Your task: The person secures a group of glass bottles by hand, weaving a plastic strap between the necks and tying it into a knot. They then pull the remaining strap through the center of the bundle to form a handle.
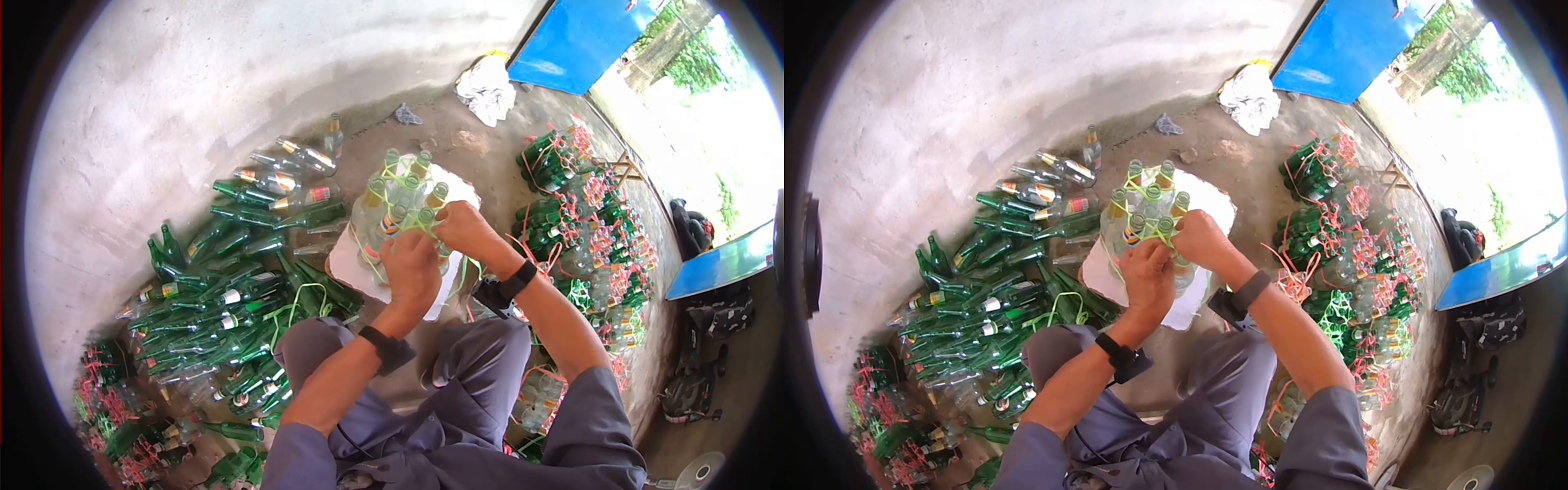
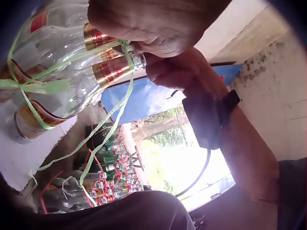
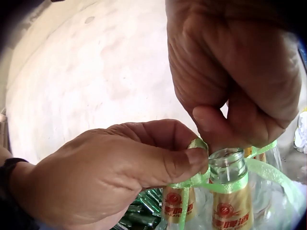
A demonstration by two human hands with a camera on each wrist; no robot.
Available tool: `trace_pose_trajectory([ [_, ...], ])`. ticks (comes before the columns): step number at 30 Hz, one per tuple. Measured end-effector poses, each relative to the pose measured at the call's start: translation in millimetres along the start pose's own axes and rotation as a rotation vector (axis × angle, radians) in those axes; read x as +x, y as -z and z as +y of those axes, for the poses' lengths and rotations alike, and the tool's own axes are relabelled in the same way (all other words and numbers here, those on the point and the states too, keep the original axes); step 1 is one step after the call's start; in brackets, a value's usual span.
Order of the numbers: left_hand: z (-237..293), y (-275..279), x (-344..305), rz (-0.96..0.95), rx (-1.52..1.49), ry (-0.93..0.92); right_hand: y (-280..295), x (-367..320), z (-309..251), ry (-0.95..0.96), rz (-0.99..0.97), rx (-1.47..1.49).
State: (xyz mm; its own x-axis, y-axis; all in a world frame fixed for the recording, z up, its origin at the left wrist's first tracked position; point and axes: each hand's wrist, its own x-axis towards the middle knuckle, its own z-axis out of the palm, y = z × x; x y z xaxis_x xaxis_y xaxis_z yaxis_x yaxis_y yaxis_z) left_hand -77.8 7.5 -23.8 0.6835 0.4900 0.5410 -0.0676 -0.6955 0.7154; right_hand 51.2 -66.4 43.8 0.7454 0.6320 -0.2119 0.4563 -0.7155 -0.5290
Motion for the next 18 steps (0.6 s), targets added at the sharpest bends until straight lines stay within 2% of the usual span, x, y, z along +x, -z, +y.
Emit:
trace_pose_trajectory([
  [2, 0, 0, -2, -0.009, 0.001, -0.005, 1, 2, 4, -0.067, -0.07, 0.176],
  [5, 0, 2, -7, -0.043, 0.024, -0.005, 0, 2, 5, -0.103, -0.1, 0.269],
  [9, 0, 2, -10, -0.09, 0.046, 0.016, 1, -1, 0, -0.089, -0.093, 0.247],
  [15, 8, 9, -10, -0.042, -0.003, 0.028, 4, -1, -3, -0.074, -0.14, 0.197],
  [18, 10, 15, -10, -0.025, 0.004, 0.032, 4, -7, -11, -0.118, -0.129, 0.299],
])
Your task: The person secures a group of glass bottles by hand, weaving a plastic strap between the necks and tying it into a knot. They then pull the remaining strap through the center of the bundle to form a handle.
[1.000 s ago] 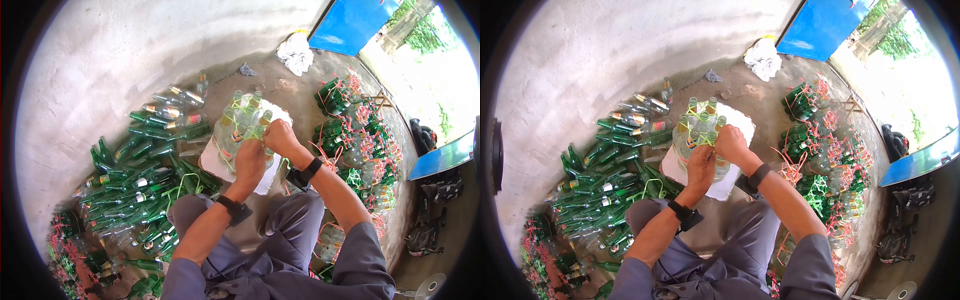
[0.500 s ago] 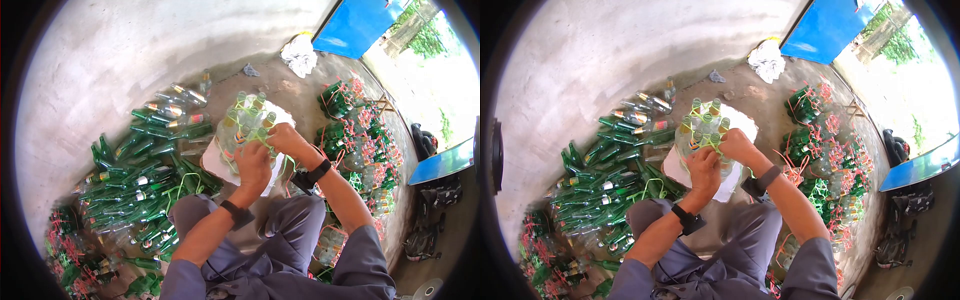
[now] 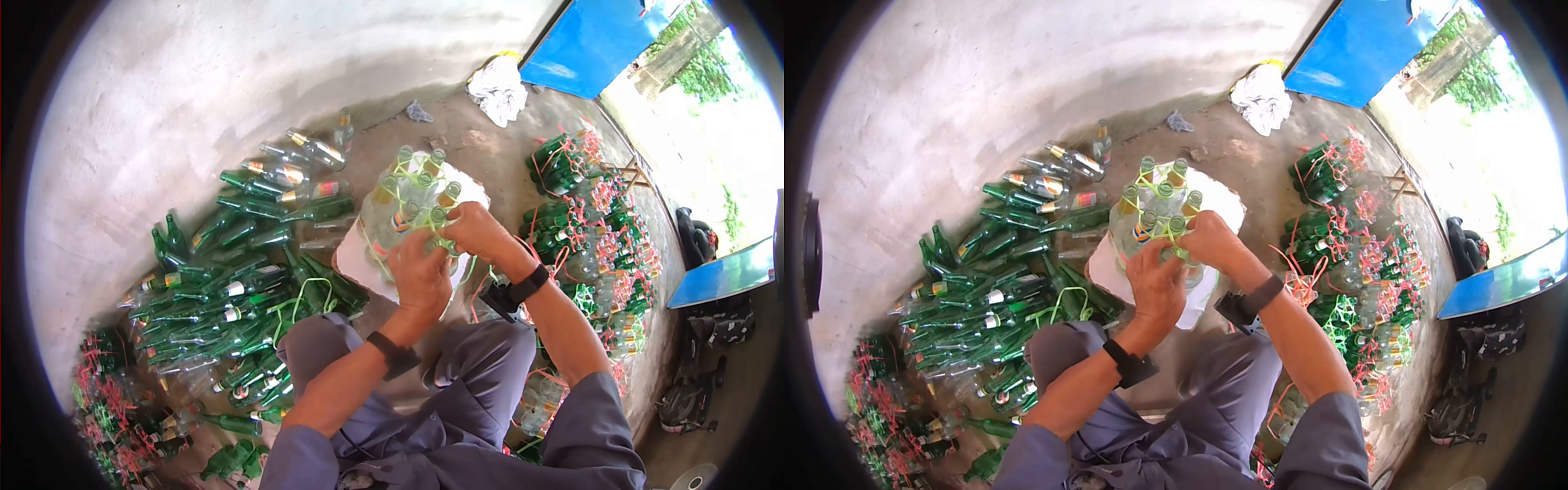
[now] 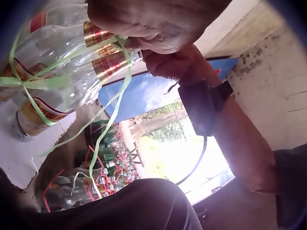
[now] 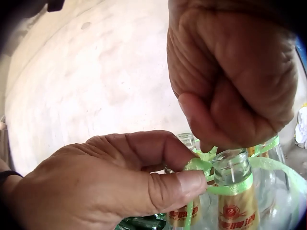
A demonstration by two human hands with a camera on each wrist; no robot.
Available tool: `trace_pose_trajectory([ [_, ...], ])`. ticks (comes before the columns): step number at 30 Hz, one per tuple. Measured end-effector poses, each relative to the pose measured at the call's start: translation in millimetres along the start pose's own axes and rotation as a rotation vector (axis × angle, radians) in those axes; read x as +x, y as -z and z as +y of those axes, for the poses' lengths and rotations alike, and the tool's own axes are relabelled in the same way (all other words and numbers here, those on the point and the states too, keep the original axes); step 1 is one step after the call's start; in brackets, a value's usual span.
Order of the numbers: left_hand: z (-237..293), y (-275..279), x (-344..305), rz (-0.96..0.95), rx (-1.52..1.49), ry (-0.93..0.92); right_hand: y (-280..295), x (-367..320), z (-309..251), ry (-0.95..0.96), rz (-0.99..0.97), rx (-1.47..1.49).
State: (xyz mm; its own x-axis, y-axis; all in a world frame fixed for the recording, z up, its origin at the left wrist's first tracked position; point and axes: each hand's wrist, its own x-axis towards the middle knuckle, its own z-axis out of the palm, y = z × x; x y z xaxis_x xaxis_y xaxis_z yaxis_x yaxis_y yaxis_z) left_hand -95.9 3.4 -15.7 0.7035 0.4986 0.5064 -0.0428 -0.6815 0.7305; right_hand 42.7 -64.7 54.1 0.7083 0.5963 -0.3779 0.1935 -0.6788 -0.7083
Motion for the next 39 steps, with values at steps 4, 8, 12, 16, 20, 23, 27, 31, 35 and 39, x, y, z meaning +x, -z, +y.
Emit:
trace_pose_trajectory([
  [4, -1, 1, 2, 0.008, -0.032, -0.005, -4, -5, -7, -0.034, 0.041, 0.114],
  [8, -4, -2, 3, -0.008, -0.079, 0.01, -17, 2, -2, -0.088, 0.093, 0.307],
  [12, -8, -8, 1, -0.011, -0.107, 0.023, -23, 9, 5, -0.114, 0.137, 0.354],
  [16, -5, -5, 1, -0.024, -0.097, 0.011, -28, 2, -4, -0.153, 0.193, 0.425],
  [20, -7, -7, 1, 0.026, -0.151, 0.035, -25, -2, -6, -0.165, 0.18, 0.528],
  [23, -12, -9, 1, 0.027, -0.202, 0.056, -24, -4, -4, -0.178, 0.151, 0.595],
  [27, -12, -6, 3, 0.003, -0.22, 0.04, -24, -2, -2, -0.181, 0.152, 0.605],
  [31, -13, -8, 4, 0.01, -0.205, 0.046, -24, -2, -1, -0.178, 0.156, 0.607],
  [35, -17, -9, 6, -0.024, -0.232, 0.052, -23, 1, 5, -0.18, 0.136, 0.627],
  [39, -16, -8, 8, -0.05, -0.258, 0.074, -20, 1, 4, -0.173, 0.096, 0.64],
])
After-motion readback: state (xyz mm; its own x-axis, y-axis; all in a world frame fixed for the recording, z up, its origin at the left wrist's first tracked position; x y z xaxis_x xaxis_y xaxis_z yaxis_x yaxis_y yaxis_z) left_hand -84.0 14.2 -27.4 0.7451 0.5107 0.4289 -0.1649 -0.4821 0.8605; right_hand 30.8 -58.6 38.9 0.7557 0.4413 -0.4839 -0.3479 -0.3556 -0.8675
